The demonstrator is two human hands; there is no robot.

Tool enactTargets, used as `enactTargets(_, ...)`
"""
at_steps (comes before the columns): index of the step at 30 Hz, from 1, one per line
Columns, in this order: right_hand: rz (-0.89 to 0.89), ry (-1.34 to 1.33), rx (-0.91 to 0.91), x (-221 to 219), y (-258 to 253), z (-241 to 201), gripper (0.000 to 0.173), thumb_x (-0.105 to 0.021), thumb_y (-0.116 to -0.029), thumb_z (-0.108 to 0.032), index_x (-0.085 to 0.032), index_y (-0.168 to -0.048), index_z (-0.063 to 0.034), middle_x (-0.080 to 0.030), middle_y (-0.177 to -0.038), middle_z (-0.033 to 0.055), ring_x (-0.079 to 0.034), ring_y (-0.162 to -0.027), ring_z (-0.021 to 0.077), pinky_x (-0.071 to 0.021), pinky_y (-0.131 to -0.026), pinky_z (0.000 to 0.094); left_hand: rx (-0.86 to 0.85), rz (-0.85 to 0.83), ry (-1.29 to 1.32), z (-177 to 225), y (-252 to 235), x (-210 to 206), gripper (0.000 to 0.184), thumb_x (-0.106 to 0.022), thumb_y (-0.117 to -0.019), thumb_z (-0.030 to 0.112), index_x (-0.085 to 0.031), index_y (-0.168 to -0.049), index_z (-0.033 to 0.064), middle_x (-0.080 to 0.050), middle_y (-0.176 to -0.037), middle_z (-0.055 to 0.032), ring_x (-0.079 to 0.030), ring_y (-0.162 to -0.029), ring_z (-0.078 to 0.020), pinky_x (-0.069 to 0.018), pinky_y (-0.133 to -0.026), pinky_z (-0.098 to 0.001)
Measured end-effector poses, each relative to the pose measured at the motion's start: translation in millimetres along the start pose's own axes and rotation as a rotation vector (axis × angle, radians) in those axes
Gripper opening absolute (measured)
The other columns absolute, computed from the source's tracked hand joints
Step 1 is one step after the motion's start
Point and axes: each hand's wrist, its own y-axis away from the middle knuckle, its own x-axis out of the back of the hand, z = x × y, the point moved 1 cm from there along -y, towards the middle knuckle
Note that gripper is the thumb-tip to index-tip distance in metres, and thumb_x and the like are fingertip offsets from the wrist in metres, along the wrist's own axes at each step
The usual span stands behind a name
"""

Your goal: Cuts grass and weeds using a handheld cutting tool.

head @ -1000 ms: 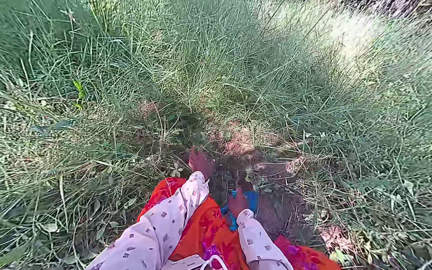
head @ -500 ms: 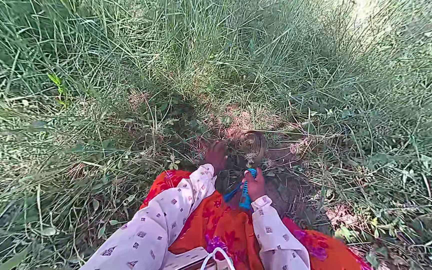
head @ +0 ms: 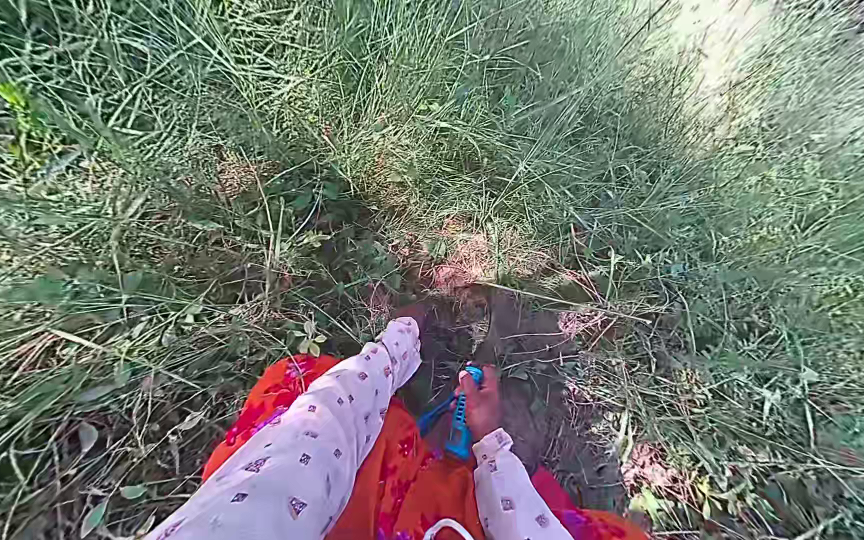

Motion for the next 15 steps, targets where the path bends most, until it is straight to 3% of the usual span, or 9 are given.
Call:
enactTargets(2, -0.031, 0.046, -0.027, -3.4, -5.0, 3.3, 0.04, -0.051, -0.1075, -0.01, -0.042, -0.143, 0.0048, -0.06, -0.08, 0.01, -0.063, -0.059, 0.0139, -0.0566, -0.056, 0.0296, 0.023, -0.036, -0.028, -5.3, 5.7, 6.2, 0.047, -0.056, -0.1043, 0.03, -0.06, -0.136, -0.0044, -0.055, -0.144, -0.0283, -0.052, -0.136, -0.0455, -0.0435, -0.107, -0.0659)
enactTargets(7, -0.151, 0.286, -0.092, -8.4, -29.7, 20.8, 0.05, -0.05, -0.1098, -0.016, -0.033, -0.152, 0.0031, -0.063, -0.09, 0.0148, -0.065, -0.065, 0.0192, -0.0582, -0.064, 0.0356, -0.032, -0.018, 0.006, -12.0, 12.9, 15.0, 0.049, -0.042, -0.1095, 0.028, -0.053, -0.142, -0.0061, -0.049, -0.149, -0.0308, -0.045, -0.142, -0.0477, -0.0351, -0.115, -0.0642)
enactTargets(10, -0.162, 0.477, -0.142, -10.8, -40.2, 26.5, 0.058, -0.051, -0.1092, -0.019, -0.026, -0.158, -0.0001, -0.065, -0.097, 0.0209, -0.067, -0.074, 0.0276, -0.0574, -0.073, 0.0444, -0.004, 0.01, 0.024, -18.1, -1.1, 13.7, 0.041, -0.054, -0.1043, 0.021, -0.061, -0.134, -0.0057, -0.054, -0.144, -0.0304, -0.05, -0.137, -0.048, -0.0411, -0.109, -0.0676)
enactTargets(12, -0.171, 0.586, -0.13, -12.2, -42.4, 18.7, 0.057, -0.05, -0.1095, -0.021, -0.027, -0.157, -0.0002, -0.066, -0.1, 0.0228, -0.068, -0.077, 0.0305, -0.0575, -0.076, 0.0471, 0.019, 0.036, 0.089, -22.2, -7.8, 13.5, 0.04, -0.05, -0.1065, 0.02, -0.06, -0.135, -0.0055, -0.053, -0.146, -0.0298, -0.048, -0.139, -0.0469, -0.0395, -0.111, -0.0664)
enactTargets(13, -0.179, 0.656, -0.126, -12.4, -42.9, 14.5, 0.056, -0.05, -0.1094, -0.021, -0.028, -0.157, -0.0006, -0.067, -0.103, 0.0237, -0.069, -0.081, 0.0323, -0.0574, -0.078, 0.0487, 0.03, 0.036, 0.129, -23.8, -7.9, 15.3, 0.041, -0.046, -0.1083, 0.022, -0.06, -0.137, -0.0043, -0.052, -0.147, -0.0291, -0.047, -0.141, -0.0455, -0.0379, -0.113, -0.0648)
enactTargets(15, -0.177, 0.843, -0.148, -10.0, -37.1, 6.3, 0.059, -0.051, -0.109, -0.024, -0.027, -0.159, -0.0031, -0.067, -0.119, 0.0255, -0.071, -0.101, 0.0371, -0.0552, -0.092, 0.0533, 0.054, 0.035, 0.187, -25.2, -7.0, 16.0, 0.041, -0.047, -0.1078, 0.02, -0.058, -0.138, -0.0057, -0.051, -0.148, -0.0302, -0.046, -0.141, -0.0451, -0.0377, -0.114, -0.0627)
